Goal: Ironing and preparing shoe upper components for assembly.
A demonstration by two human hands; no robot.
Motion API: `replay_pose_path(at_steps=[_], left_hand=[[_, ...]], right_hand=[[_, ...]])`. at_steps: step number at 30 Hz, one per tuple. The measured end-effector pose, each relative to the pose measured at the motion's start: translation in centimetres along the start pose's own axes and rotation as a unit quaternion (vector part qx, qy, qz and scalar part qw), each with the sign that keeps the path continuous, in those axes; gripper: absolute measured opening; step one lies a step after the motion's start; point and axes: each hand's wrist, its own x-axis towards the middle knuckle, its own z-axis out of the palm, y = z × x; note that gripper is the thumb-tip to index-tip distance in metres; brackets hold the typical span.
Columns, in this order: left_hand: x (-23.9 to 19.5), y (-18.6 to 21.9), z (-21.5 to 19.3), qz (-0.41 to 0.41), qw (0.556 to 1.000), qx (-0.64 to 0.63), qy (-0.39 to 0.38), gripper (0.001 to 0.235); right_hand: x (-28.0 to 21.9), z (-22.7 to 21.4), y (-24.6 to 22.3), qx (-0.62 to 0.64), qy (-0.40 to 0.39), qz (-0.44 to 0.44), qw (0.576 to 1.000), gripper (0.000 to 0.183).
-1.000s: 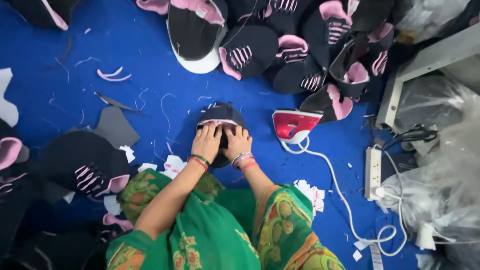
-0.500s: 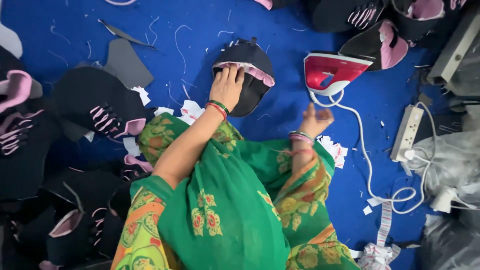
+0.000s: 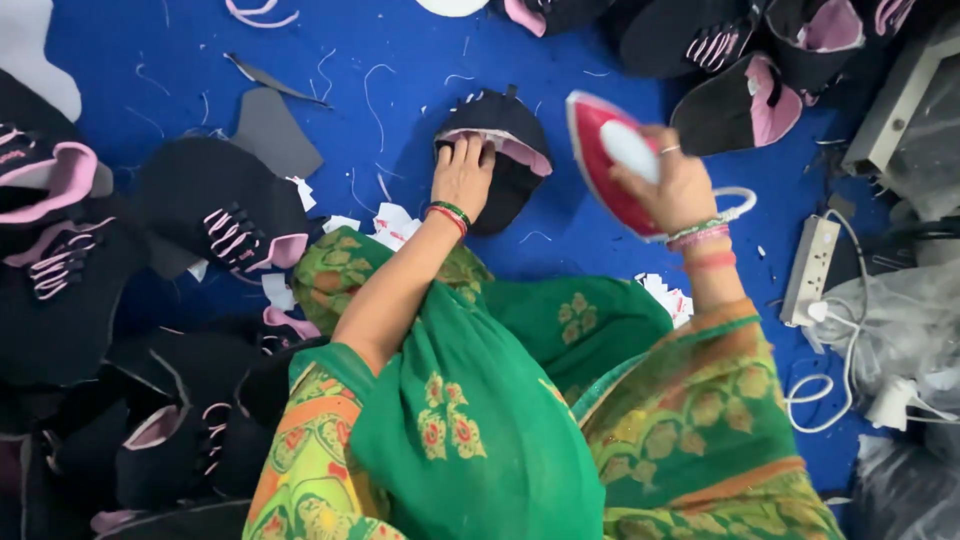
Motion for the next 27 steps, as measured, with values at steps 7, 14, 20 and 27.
replay_pose_path(at_steps=[7, 14, 20, 27], left_hand=[[0.1, -0.3, -1.2, 0.003, 1.0, -0.006, 0.019, 0.044], [0.3, -0.5, -2.8, -0.021, 0.997, -0.073, 0.021, 0.041], [0.1, -0.7, -1.3, -0.024, 0.997, -0.066, 0.03, 0.041], [-0.1, -0.5, -1.8, -0.026, 0.999, -0.044, 0.016, 0.047]], right_hand=[[0.5, 4.2, -7.9, -0.099, -0.195, -0.033, 0.975, 0.062], [4.1, 14.3, -6.3, -0.132, -0.176, 0.023, 0.975, 0.053], [5.2, 10.0, -7.9, -0.106, -0.246, 0.069, 0.961, 0.059], [4.7, 5.9, -10.3, -0.15, -0.273, 0.082, 0.947, 0.058]])
